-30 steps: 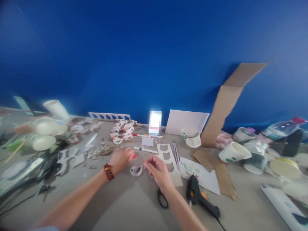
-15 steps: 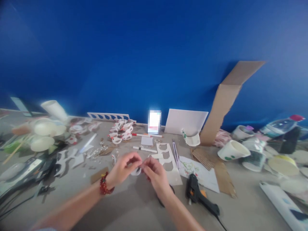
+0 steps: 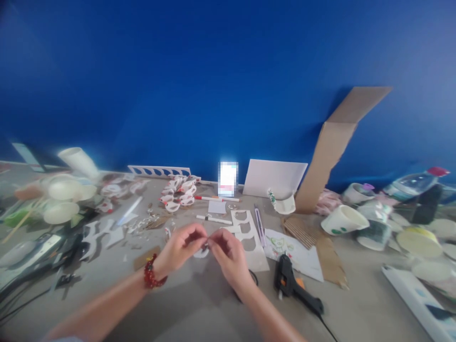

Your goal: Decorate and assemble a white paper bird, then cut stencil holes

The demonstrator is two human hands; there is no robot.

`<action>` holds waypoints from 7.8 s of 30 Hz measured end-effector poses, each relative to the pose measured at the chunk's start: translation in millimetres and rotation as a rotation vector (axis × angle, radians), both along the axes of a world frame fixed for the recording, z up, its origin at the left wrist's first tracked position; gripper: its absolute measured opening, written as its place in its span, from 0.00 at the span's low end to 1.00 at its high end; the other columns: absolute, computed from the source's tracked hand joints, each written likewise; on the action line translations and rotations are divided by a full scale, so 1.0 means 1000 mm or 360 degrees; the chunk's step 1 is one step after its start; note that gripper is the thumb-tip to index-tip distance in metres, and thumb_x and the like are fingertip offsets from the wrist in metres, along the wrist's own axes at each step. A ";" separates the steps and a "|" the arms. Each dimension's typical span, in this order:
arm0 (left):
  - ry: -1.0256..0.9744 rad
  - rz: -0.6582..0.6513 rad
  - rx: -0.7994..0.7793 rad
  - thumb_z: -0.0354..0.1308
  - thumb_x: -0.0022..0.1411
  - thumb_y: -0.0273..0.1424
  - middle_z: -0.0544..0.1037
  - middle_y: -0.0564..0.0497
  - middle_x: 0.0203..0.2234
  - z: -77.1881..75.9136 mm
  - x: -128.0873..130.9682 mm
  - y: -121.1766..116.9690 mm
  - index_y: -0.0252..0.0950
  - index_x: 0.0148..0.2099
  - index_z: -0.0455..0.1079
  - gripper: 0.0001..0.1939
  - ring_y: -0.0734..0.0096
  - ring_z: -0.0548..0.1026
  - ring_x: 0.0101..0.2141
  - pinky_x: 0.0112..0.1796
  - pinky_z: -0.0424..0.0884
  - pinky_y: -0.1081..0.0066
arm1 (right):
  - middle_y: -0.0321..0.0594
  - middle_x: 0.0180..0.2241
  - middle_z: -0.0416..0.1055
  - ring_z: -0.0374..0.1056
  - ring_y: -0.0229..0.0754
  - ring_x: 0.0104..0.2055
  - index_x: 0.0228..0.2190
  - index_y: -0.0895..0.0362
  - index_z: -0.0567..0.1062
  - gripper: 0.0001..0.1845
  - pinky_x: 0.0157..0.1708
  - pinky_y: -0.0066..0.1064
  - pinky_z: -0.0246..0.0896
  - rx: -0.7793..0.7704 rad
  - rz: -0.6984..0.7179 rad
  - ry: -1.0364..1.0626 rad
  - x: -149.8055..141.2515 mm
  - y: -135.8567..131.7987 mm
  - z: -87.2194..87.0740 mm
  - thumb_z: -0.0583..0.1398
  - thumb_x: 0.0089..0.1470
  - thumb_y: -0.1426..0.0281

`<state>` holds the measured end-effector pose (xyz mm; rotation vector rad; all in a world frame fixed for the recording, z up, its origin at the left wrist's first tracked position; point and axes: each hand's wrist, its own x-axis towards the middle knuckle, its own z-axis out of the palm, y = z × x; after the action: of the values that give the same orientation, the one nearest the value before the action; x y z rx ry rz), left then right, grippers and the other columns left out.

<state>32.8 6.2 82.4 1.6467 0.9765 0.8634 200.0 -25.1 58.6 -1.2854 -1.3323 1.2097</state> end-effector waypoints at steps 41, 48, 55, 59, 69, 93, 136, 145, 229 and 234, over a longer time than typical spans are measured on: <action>-0.0121 -0.0054 -0.0240 0.54 0.59 0.35 0.69 0.53 0.22 0.007 -0.001 -0.003 0.34 0.30 0.66 0.09 0.76 0.66 0.25 0.27 0.60 0.77 | 0.34 0.22 0.66 0.57 0.35 0.21 0.28 0.56 0.70 0.14 0.21 0.26 0.52 0.0030 -0.0026 -0.0175 0.012 -0.008 0.004 0.57 0.56 0.58; -0.0149 -0.0006 -0.0278 0.55 0.59 0.34 0.70 0.53 0.23 0.001 -0.007 0.005 0.34 0.31 0.68 0.09 0.75 0.67 0.26 0.28 0.62 0.77 | 0.36 0.27 0.71 0.66 0.41 0.25 0.28 0.53 0.70 0.08 0.24 0.29 0.51 0.0125 0.0121 -0.1495 0.066 -0.043 -0.016 0.58 0.55 0.62; -0.0164 -0.0022 -0.0293 0.55 0.60 0.31 0.71 0.53 0.24 -0.002 -0.006 0.007 0.33 0.31 0.69 0.07 0.75 0.67 0.27 0.30 0.62 0.77 | 0.40 0.33 0.75 0.72 0.47 0.33 0.34 0.53 0.69 0.05 0.27 0.29 0.53 0.0084 0.0188 -0.2068 0.065 -0.063 -0.020 0.59 0.52 0.70; -0.0188 -0.0008 -0.0307 0.55 0.60 0.31 0.72 0.53 0.24 -0.002 -0.008 0.006 0.33 0.31 0.69 0.07 0.75 0.68 0.27 0.30 0.63 0.76 | 0.41 0.32 0.76 0.73 0.49 0.34 0.32 0.54 0.70 0.05 0.27 0.30 0.54 0.0006 0.0171 -0.2082 0.065 -0.059 -0.020 0.60 0.49 0.70; -0.0239 0.0005 -0.0376 0.55 0.60 0.32 0.73 0.51 0.26 0.003 -0.010 0.008 0.33 0.32 0.70 0.08 0.74 0.70 0.29 0.32 0.64 0.76 | 0.33 0.18 0.68 0.64 0.41 0.22 0.29 0.53 0.73 0.09 0.23 0.28 0.50 -0.0335 0.0145 -0.1452 0.093 -0.057 -0.019 0.59 0.50 0.61; -0.0476 -0.0162 -0.0491 0.52 0.64 0.28 0.80 0.44 0.35 0.022 -0.007 -0.004 0.34 0.33 0.64 0.06 0.70 0.76 0.33 0.37 0.68 0.70 | 0.32 0.19 0.57 0.48 0.33 0.22 0.19 0.56 0.59 0.32 0.21 0.26 0.42 -0.0372 0.0367 -0.0363 0.051 -0.053 -0.003 0.62 0.39 0.40; -0.0546 -0.0139 -0.0562 0.52 0.65 0.32 0.80 0.42 0.37 0.022 -0.005 -0.009 0.34 0.34 0.66 0.08 0.67 0.76 0.35 0.39 0.68 0.68 | 0.30 0.19 0.55 0.47 0.34 0.22 0.19 0.55 0.58 0.34 0.21 0.26 0.41 -0.0199 0.0419 -0.0758 0.065 -0.057 -0.009 0.61 0.38 0.39; -0.0517 -0.0275 -0.0726 0.57 0.60 0.31 0.79 0.44 0.33 0.025 -0.008 -0.005 0.33 0.31 0.66 0.07 0.69 0.75 0.33 0.40 0.70 0.67 | 0.30 0.18 0.53 0.45 0.33 0.22 0.18 0.55 0.57 0.36 0.21 0.26 0.38 -0.0359 0.0699 -0.0495 0.078 -0.047 0.015 0.58 0.37 0.35; -0.0622 -0.0413 -0.0900 0.58 0.59 0.27 0.80 0.42 0.33 0.017 -0.009 -0.003 0.32 0.31 0.67 0.05 0.66 0.78 0.34 0.42 0.72 0.63 | 0.28 0.18 0.51 0.44 0.33 0.23 0.17 0.56 0.56 0.36 0.21 0.26 0.37 -0.0254 0.0692 -0.0856 0.088 -0.041 0.008 0.60 0.38 0.37; -0.0612 -0.0399 -0.0897 0.58 0.58 0.28 0.80 0.42 0.33 0.018 -0.008 -0.003 0.32 0.31 0.66 0.06 0.65 0.78 0.34 0.42 0.72 0.61 | 0.28 0.18 0.51 0.44 0.33 0.23 0.18 0.56 0.56 0.35 0.21 0.25 0.38 -0.0319 0.0703 -0.0868 0.085 -0.042 0.012 0.61 0.39 0.38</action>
<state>24.9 3.0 100.4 1.0426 0.6466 0.6268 285.0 -66.7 70.5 -1.5885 -2.0086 1.3680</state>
